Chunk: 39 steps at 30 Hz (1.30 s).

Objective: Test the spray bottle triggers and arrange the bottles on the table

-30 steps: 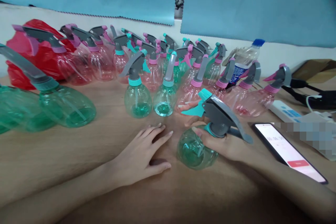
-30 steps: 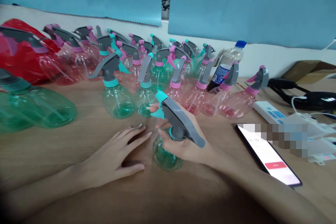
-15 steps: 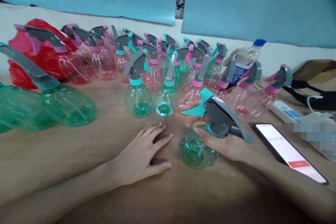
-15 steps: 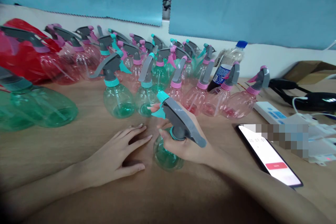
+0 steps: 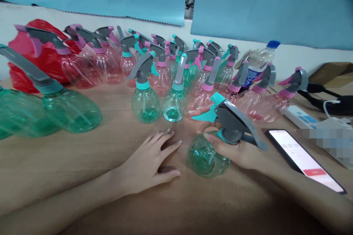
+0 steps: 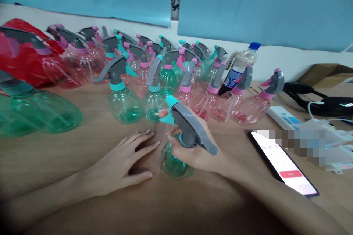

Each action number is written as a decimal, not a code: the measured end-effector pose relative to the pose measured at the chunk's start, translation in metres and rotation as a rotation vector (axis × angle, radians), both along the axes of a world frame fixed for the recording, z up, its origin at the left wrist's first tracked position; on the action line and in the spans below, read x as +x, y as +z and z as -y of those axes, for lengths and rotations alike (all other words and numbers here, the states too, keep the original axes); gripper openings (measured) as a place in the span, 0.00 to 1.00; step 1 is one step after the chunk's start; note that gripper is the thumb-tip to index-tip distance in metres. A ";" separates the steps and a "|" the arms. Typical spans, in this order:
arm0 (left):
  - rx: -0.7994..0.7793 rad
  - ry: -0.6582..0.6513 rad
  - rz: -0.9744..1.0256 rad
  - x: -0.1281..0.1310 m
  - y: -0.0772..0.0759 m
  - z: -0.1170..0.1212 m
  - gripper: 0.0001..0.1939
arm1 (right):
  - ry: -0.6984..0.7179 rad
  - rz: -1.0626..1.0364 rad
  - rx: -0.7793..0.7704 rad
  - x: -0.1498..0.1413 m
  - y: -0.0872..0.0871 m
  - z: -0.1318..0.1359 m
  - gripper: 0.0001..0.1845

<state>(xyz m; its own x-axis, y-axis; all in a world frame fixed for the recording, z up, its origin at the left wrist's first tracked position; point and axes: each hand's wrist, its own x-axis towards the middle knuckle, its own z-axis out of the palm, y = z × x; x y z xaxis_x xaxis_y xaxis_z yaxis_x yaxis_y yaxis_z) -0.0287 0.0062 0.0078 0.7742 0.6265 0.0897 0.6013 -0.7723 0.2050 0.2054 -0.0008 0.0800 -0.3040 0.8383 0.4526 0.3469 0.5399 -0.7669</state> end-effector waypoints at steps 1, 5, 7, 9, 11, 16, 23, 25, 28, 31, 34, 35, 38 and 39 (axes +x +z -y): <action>0.000 -0.003 0.006 0.000 0.000 0.000 0.34 | -0.025 0.022 0.005 0.000 0.001 0.001 0.08; -0.008 -0.006 0.008 -0.001 0.000 0.000 0.34 | -0.049 0.019 -0.034 0.002 0.000 0.003 0.07; -0.011 -0.003 0.007 -0.001 0.000 0.000 0.34 | -0.031 -0.006 -0.061 0.002 -0.001 0.004 0.08; -0.013 -0.002 0.013 -0.001 0.001 0.000 0.34 | -0.029 -0.014 -0.075 0.002 -0.001 0.005 0.09; -0.014 -0.002 0.014 -0.001 0.001 0.000 0.34 | -0.049 0.007 -0.068 0.001 0.002 0.006 0.09; -0.009 -0.005 0.017 -0.001 0.000 0.000 0.34 | -0.171 0.116 -0.012 -0.002 0.012 0.008 0.07; -0.012 -0.001 -0.010 0.000 0.002 0.002 0.34 | -0.159 0.034 -0.049 -0.001 0.005 0.011 0.06; -0.020 0.002 -0.013 0.001 0.004 0.002 0.33 | -0.144 0.016 -0.053 0.000 0.002 0.010 0.06; -0.027 0.007 -0.004 0.001 0.004 0.002 0.33 | -0.131 0.056 -0.051 0.000 0.004 0.008 0.08; -0.026 0.011 0.016 0.000 0.002 0.002 0.33 | -0.137 0.054 -0.024 -0.002 0.008 0.006 0.07; -0.021 0.011 0.017 0.000 0.001 0.001 0.33 | -0.106 0.035 -0.034 -0.004 0.009 0.004 0.09; -0.018 0.009 0.016 -0.001 0.001 0.001 0.33 | -0.079 0.038 -0.041 -0.004 0.009 0.004 0.11; -0.012 0.005 0.010 0.000 0.001 0.000 0.34 | -0.039 0.038 -0.051 -0.005 0.009 0.003 0.18; -0.013 0.005 0.007 0.000 0.001 0.000 0.34 | -0.036 0.038 -0.056 -0.005 0.008 0.003 0.19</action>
<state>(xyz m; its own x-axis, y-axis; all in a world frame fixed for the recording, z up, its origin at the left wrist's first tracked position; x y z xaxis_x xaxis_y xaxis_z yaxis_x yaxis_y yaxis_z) -0.0290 0.0063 0.0085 0.7703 0.6317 0.0868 0.6039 -0.7665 0.2187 0.2004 -0.0038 0.0883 -0.2890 0.8727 0.3936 0.3946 0.4832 -0.7815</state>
